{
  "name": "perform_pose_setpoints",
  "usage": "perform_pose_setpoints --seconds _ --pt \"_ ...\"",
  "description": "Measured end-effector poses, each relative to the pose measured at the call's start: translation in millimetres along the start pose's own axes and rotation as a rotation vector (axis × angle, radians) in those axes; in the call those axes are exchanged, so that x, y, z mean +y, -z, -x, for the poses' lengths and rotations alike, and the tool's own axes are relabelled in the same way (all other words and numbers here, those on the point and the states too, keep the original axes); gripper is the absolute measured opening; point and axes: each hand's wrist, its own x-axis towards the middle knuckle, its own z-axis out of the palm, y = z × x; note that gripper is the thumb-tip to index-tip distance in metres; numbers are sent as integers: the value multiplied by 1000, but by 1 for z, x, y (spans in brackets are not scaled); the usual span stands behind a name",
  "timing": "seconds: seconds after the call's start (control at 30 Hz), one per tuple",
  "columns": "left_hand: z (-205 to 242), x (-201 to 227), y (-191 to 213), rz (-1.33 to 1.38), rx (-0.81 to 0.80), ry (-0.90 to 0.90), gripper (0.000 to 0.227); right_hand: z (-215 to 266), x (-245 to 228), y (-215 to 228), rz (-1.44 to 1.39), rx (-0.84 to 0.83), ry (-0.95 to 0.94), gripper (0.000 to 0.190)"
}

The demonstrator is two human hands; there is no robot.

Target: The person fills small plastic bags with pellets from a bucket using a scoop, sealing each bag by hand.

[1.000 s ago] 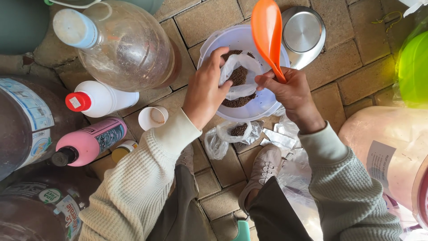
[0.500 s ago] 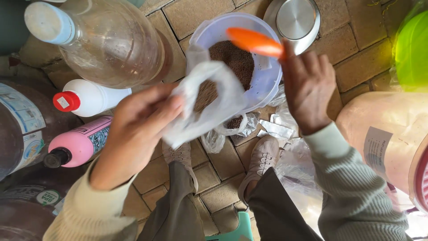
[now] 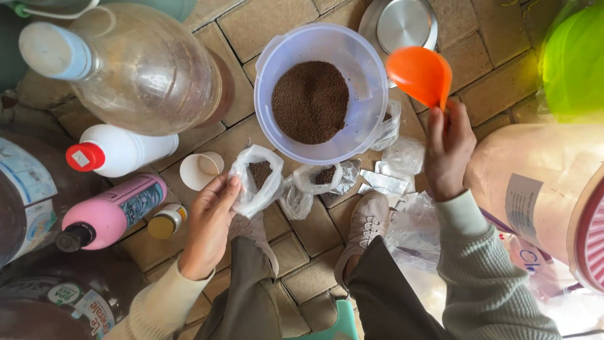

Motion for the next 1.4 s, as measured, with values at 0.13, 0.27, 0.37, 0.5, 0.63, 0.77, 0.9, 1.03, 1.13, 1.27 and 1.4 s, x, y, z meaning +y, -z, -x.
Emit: perform_pose_setpoints --seconds 0.13,0.27,0.37,0.5,0.63,0.77,0.9,1.03,1.13,1.27,1.4 --pt "-44 -64 28 75 -53 -127 18 27 50 -15 -180 39 -264 30" --pt "-86 -107 45 44 130 -79 19 53 57 -33 -15 -9 -468 48" --pt "-84 -99 37 -3 193 -151 22 67 72 -45 103 -61 -461 53" --pt "-76 -74 26 -177 201 -252 33 81 125 -47 110 13 -308 41" --pt "-45 -37 -3 -642 221 -356 47 51 122 -18 -46 151 -375 34" --pt "-24 -19 -40 -1105 319 -1037 54 4 30 13 -582 269 -312 21" --pt "-43 -7 -85 -717 -131 -877 38 -8 -49 14 -795 145 -192 18" --pt "-43 50 -145 -616 -217 -968 55 -5 -96 -22 -783 15 -158 19" --pt "-60 53 -147 -579 -218 -658 68 -15 -113 -34 -774 -83 -219 28" --pt "-62 56 -127 -1128 -104 -1109 63 -34 -119 -34 -793 -140 -260 29" --pt "-77 55 -121 -1125 -260 -1131 44 -37 -106 -46 -711 -168 -204 25"
